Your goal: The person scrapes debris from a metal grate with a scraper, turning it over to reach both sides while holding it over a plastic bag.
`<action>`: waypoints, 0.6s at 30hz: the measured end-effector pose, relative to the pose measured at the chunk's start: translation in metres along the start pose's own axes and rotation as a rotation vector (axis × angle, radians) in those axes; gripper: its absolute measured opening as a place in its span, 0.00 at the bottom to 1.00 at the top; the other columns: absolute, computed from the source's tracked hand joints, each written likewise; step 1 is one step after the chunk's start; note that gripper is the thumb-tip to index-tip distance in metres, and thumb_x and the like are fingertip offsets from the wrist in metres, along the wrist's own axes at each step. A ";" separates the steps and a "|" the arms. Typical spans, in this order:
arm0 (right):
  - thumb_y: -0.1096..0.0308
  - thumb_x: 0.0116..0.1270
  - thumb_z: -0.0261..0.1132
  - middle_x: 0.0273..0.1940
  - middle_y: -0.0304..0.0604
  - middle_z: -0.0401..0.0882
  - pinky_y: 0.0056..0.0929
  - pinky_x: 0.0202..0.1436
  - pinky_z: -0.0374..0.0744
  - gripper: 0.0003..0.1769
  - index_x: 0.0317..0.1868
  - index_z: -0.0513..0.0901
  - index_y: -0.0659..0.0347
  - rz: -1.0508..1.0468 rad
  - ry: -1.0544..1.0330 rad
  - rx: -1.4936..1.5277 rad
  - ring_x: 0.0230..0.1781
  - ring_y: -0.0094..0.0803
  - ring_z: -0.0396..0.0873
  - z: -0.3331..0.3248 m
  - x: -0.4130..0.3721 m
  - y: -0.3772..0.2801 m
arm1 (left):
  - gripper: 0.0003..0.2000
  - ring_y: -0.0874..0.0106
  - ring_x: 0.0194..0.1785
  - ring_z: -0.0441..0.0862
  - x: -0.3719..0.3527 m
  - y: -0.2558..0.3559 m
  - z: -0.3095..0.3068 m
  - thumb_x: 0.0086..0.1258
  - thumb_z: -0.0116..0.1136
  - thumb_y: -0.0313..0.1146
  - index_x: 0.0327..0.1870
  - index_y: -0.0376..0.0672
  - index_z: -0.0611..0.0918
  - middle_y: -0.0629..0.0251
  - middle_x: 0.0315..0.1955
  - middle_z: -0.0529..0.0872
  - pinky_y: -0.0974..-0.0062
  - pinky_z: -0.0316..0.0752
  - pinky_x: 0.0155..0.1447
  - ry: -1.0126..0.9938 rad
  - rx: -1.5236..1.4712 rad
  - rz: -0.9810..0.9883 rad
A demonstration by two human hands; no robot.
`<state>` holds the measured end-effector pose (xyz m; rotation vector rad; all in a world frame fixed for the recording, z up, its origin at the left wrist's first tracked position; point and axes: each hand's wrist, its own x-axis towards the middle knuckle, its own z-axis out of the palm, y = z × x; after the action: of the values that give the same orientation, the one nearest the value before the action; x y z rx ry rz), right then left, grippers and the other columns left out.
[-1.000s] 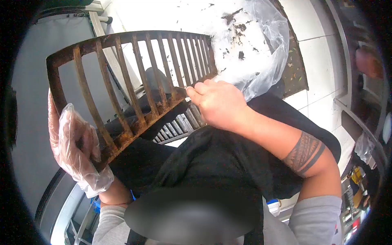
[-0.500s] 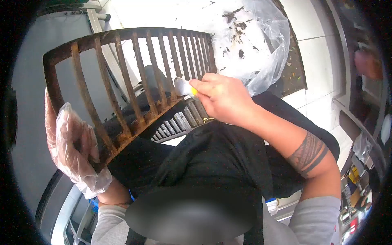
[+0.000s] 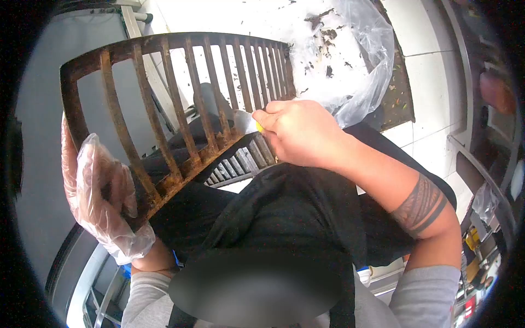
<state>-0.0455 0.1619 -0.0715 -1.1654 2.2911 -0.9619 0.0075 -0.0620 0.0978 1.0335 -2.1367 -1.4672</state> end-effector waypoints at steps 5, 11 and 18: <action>0.72 0.65 0.66 0.37 0.50 0.86 0.50 0.43 0.85 0.13 0.48 0.88 0.65 0.076 -0.048 0.190 0.39 0.51 0.87 0.006 0.004 0.010 | 0.30 0.89 0.13 0.59 0.005 0.000 -0.001 0.78 0.57 0.25 0.81 0.31 0.67 0.75 0.18 0.73 0.88 0.53 0.17 -0.054 -0.050 0.002; 0.69 0.68 0.64 0.35 0.54 0.85 0.52 0.44 0.84 0.15 0.52 0.88 0.66 0.130 -0.090 0.124 0.38 0.54 0.87 0.002 0.003 -0.009 | 0.30 0.88 0.13 0.60 0.007 -0.002 -0.005 0.78 0.56 0.24 0.81 0.31 0.66 0.72 0.19 0.75 0.86 0.55 0.16 -0.102 -0.080 0.007; 0.72 0.65 0.66 0.34 0.50 0.84 0.45 0.43 0.85 0.16 0.52 0.88 0.66 0.021 -0.121 -0.086 0.39 0.51 0.87 -0.017 0.016 -0.017 | 0.30 0.88 0.13 0.60 0.014 -0.007 -0.009 0.78 0.57 0.23 0.80 0.33 0.68 0.74 0.19 0.75 0.87 0.55 0.16 -0.124 -0.105 -0.001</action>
<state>-0.0560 0.1487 -0.0485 -1.1971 2.2627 -0.7703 0.0064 -0.0802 0.0936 0.9287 -2.1163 -1.6648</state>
